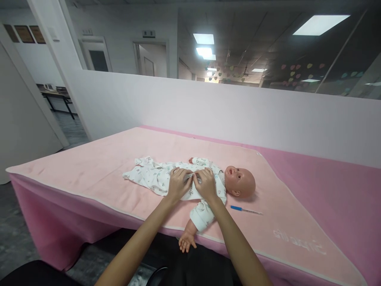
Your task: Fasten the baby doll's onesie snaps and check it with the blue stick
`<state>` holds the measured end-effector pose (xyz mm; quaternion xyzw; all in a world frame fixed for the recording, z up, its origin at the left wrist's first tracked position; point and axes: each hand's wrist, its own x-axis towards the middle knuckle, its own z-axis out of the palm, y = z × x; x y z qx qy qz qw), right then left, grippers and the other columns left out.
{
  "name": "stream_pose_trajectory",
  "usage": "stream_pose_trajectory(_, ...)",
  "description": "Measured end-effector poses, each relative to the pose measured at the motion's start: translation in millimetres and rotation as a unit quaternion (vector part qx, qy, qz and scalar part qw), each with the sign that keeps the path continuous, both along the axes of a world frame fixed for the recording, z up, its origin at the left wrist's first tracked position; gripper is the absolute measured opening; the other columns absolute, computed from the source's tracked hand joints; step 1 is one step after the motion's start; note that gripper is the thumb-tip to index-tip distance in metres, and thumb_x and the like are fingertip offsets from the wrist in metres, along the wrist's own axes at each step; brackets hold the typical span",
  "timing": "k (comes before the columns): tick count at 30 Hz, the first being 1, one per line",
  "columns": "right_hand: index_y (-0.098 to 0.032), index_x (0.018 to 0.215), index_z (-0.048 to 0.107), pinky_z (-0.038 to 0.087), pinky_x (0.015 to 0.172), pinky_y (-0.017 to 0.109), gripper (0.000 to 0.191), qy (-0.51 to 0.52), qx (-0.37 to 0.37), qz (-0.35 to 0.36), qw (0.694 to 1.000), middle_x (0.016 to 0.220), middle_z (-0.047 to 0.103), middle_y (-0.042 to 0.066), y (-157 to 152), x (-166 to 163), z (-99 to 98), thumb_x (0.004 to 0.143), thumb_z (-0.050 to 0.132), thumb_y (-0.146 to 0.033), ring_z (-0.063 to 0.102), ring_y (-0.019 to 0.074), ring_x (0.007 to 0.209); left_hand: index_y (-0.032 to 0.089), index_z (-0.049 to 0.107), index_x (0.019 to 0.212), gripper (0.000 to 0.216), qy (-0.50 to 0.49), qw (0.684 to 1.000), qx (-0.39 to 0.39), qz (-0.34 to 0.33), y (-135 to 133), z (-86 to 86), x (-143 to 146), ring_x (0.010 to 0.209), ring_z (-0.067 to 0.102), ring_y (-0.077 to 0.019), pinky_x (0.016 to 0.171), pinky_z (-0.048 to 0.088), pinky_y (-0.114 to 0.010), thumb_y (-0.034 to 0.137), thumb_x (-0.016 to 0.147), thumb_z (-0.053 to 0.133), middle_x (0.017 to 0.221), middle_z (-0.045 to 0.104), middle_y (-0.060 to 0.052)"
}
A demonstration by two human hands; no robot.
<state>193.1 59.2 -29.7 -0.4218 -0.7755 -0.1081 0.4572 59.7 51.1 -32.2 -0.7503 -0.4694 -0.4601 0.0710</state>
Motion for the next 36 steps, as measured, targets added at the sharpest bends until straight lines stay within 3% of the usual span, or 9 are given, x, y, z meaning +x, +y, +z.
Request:
stream_pose_trajectory(8,-0.019,0.079,0.056,0.033,0.089,0.031,0.018,-0.006,-0.005,-0.005,1.0,0.072,0.061,0.001,0.0,0.1,-1.8,0.087,0.04,-0.02,0.053,0.0134,0.073,0.021,0.057,0.082,0.012,-0.024,1.0,-0.007,0.002,1.1,-0.5,-0.7,0.081,0.055,-0.017,0.089,0.032,-0.037,0.028,0.082,0.047,0.081,0.063,-0.001)
stream_pose_trajectory(15,-0.019,0.08,0.056,0.033,0.088,0.032,0.019,-0.013,0.0,-0.008,1.0,0.071,0.061,0.001,-0.2,0.0,-1.7,0.087,0.039,-0.019,0.055,0.0136,0.072,0.022,0.059,0.084,0.011,-0.028,0.999,-0.018,0.009,2.1,-2.3,-2.6,0.089,0.054,-0.0176,0.088,0.032,-0.037,0.026,0.082,0.048,0.09,0.061,-0.002)
stream_pose_trajectory(21,-0.02,0.081,0.057,0.033,0.088,0.033,0.019,-0.021,0.002,-0.011,1.0,0.072,0.062,0.001,1.4,-0.4,-3.9,0.088,0.039,-0.019,0.055,0.0136,0.073,0.021,0.062,0.071,0.012,-0.095,0.994,-0.06,0.006,10.2,-4.9,-4.8,0.079,0.057,-0.0172,0.087,0.035,-0.038,0.031,0.075,0.058,0.077,0.063,0.0)
stream_pose_trajectory(27,-0.02,0.079,0.057,0.034,0.087,0.033,0.022,-0.032,0.011,-0.019,0.999,0.069,0.061,0.001,3.4,-0.9,-5.6,0.089,0.037,-0.02,0.054,0.0145,0.071,0.021,0.066,0.067,0.017,-0.163,0.981,-0.103,-0.015,13.5,-4.3,-6.9,0.069,0.059,-0.0168,0.073,0.042,-0.033,0.037,0.068,0.064,0.068,0.066,0.0)
stream_pose_trajectory(32,-0.02,0.078,0.056,0.034,0.085,0.033,0.023,-0.029,0.014,-0.014,0.999,0.068,0.06,0.001,3.7,-0.9,-5.7,0.089,0.037,-0.019,0.054,0.0149,0.069,0.02,0.063,0.061,0.019,-0.158,0.983,-0.096,0.011,9.8,-2.1,-6.2,0.065,0.058,-0.016,0.069,0.042,-0.032,0.037,0.068,0.064,0.063,0.063,0.0)
stream_pose_trajectory(36,-0.02,0.078,0.056,0.034,0.084,0.034,0.024,-0.031,0.018,-0.011,0.999,0.066,0.06,0.001,3.7,-0.8,-6.5,0.089,0.036,-0.02,0.054,0.0149,0.068,0.02,0.06,0.062,0.015,-0.105,0.99,-0.089,-0.013,6.2,0.4,-7.7,0.068,0.057,-0.0153,0.074,0.041,-0.032,0.031,0.071,0.059,0.067,0.062,0.001)
